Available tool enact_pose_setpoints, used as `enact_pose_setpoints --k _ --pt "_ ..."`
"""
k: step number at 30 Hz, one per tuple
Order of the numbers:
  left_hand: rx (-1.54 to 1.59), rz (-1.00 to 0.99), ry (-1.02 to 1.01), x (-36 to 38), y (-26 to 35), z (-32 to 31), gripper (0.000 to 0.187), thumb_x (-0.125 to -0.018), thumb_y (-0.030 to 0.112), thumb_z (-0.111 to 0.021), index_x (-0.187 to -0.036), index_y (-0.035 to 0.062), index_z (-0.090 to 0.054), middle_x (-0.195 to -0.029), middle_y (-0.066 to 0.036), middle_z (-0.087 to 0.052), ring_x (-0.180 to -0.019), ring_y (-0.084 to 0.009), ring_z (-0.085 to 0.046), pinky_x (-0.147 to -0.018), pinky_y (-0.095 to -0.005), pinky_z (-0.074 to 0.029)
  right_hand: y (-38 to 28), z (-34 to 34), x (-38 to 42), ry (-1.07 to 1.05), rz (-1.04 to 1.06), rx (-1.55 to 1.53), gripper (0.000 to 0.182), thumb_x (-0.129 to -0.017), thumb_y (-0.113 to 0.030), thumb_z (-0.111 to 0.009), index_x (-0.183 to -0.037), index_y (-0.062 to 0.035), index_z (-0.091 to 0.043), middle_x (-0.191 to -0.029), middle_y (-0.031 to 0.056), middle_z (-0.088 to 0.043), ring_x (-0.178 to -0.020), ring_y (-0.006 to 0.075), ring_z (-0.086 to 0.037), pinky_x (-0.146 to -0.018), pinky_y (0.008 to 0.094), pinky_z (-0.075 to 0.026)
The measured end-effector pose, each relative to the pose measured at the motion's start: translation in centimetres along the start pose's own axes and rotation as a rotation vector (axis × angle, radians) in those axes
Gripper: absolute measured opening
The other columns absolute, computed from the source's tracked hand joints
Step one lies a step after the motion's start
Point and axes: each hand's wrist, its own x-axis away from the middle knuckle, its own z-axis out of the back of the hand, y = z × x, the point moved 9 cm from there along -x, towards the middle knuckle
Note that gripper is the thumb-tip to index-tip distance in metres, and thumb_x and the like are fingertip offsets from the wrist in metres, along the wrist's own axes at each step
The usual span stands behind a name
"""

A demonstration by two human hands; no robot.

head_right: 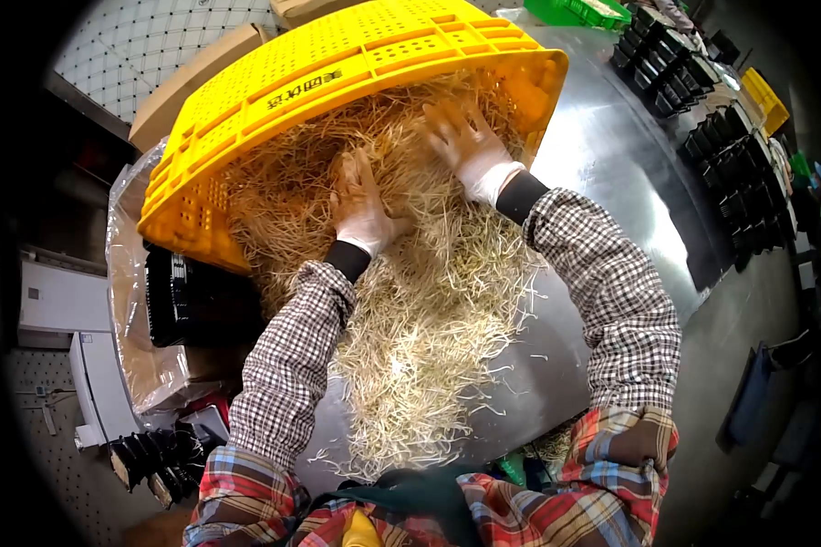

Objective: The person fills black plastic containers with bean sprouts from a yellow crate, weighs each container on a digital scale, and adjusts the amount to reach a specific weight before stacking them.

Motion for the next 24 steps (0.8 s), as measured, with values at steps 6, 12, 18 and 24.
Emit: enact_pose_setpoints --k 6,12,18,24 --pt "-0.060 0.095 -0.135 -1.2 0.6 0.7 0.141 -0.065 0.046 -0.090 -0.155 -0.0010 0.009 -0.155 -0.035 -0.018 -0.139 -0.0468 -0.034 -0.109 -0.0547 -0.041 -1.1 1.0 -2.1 -0.153 0.211 0.192 0.086 -0.096 -0.057 -0.042 -0.160 -0.0181 -0.001 -0.166 0.0119 -0.005 -0.153 0.0284 -0.008 -0.123 0.0556 -0.007" --pt "-0.271 -0.064 -0.025 -2.7 -0.3 -2.4 0.090 -0.097 0.031 -0.060 -0.155 -0.0033 -0.001 -0.149 -0.034 -0.033 -0.128 -0.0384 -0.051 -0.099 -0.0420 -0.053 -2.8 -4.1 -3.8 0.103 0.096 -0.221 0.092 -0.080 -0.006 -0.057 -0.160 -0.0160 -0.012 -0.144 0.0167 -0.049 -0.137 0.0306 -0.044 -0.120 0.0508 -0.024" --pt "-0.107 -0.110 -0.156 -0.7 2.1 4.9 0.059 -0.091 0.011 -0.061 -0.143 -0.0014 -0.035 -0.112 -0.026 -0.059 -0.086 -0.0291 -0.065 -0.064 -0.0367 -0.059 -0.9 1.0 -0.5 0.535 0.062 -0.285 0.078 -0.069 0.011 -0.057 -0.143 -0.0138 -0.046 -0.099 0.0150 -0.063 -0.091 0.0311 -0.064 -0.077 0.0375 -0.056" --pt "-0.076 -0.257 -0.102 10.9 0.8 14.5 0.097 -0.071 0.043 -0.083 -0.144 0.0012 -0.035 -0.109 -0.024 -0.057 -0.092 -0.0319 -0.065 -0.077 -0.0429 -0.058 -5.1 13.5 10.1 0.634 0.253 -0.658 0.075 -0.068 -0.007 -0.076 -0.137 -0.0057 -0.047 -0.092 0.0153 -0.064 -0.088 0.0298 -0.063 -0.076 0.0405 -0.055"
